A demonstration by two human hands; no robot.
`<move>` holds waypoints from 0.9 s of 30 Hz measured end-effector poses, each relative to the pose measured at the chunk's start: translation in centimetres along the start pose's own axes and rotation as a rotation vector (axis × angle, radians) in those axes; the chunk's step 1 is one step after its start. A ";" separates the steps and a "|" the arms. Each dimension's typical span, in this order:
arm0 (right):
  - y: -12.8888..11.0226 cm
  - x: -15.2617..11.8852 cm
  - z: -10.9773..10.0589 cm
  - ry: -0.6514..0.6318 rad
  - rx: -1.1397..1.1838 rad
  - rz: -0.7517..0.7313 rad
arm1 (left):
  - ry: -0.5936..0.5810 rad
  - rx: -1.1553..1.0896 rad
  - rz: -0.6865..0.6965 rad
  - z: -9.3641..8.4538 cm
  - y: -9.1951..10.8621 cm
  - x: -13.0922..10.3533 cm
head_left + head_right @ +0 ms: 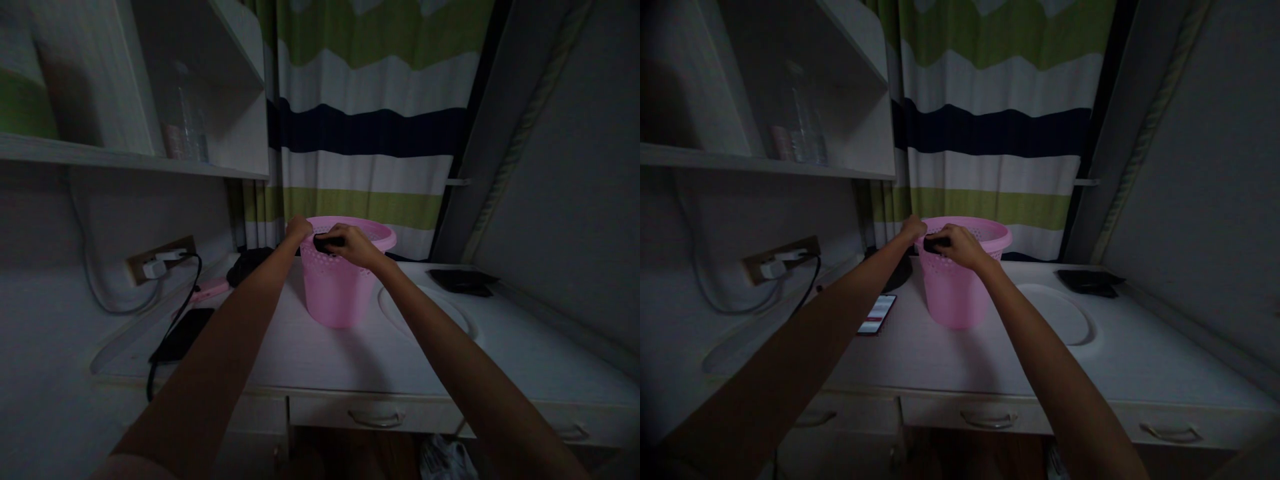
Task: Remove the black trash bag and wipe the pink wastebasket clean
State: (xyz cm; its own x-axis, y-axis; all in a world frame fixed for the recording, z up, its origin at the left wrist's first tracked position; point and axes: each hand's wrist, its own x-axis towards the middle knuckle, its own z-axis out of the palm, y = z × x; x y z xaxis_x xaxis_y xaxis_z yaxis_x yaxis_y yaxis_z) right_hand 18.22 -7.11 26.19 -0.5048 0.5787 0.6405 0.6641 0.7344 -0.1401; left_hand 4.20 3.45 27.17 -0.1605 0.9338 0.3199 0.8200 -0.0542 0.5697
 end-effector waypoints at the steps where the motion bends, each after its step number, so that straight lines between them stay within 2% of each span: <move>1: 0.1 0.1 -0.1 0.018 0.055 -0.002 | -0.003 -0.001 -0.004 0.0 0.0 -0.1; 7: 0.2 1.6 -0.7 0.198 0.311 0.042 | -0.007 -0.050 -0.042 -0.1 0.0 -0.5; 10: 0.2 2.6 -0.2 0.392 0.558 0.184 | -0.013 -0.029 -0.079 -0.3 0.2 -0.6; 12: 0.4 3.1 0.3 0.456 0.669 0.311 | -0.019 -0.031 -0.077 -0.4 0.3 -0.8; 14: 0.5 3.3 0.8 0.398 0.621 0.377 | -0.039 -0.043 -0.063 -0.5 0.3 -1.0; 15: 0.6 3.2 0.9 0.341 0.532 0.364 | -0.045 -0.047 -0.058 -0.6 0.3 -1.0; 18: 0.2 2.7 0.8 0.176 0.176 0.187 | -0.049 -0.049 -0.047 -0.6 0.2 -0.9; 21: -0.7 2.2 0.4 0.052 -0.054 0.014 | -0.044 -0.052 -0.041 -0.4 0.1 -0.6; 24: -1.6 1.9 0.1 -0.037 -0.154 -0.069 | -0.032 -0.046 -0.053 -0.2 0.1 -0.3; 27: -2.0 1.7 0.0 -0.068 -0.171 -0.027 | -0.034 -0.047 -0.066 -0.1 0.0 -0.2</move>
State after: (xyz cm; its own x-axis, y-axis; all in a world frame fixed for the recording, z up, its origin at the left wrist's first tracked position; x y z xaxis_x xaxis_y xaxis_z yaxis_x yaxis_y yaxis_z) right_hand 16.08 -7.64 27.57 -0.5561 0.5864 0.5889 0.7309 0.6824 0.0106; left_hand 4.17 3.26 27.18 -0.1941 0.9472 0.2551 0.7814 -0.0080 0.6240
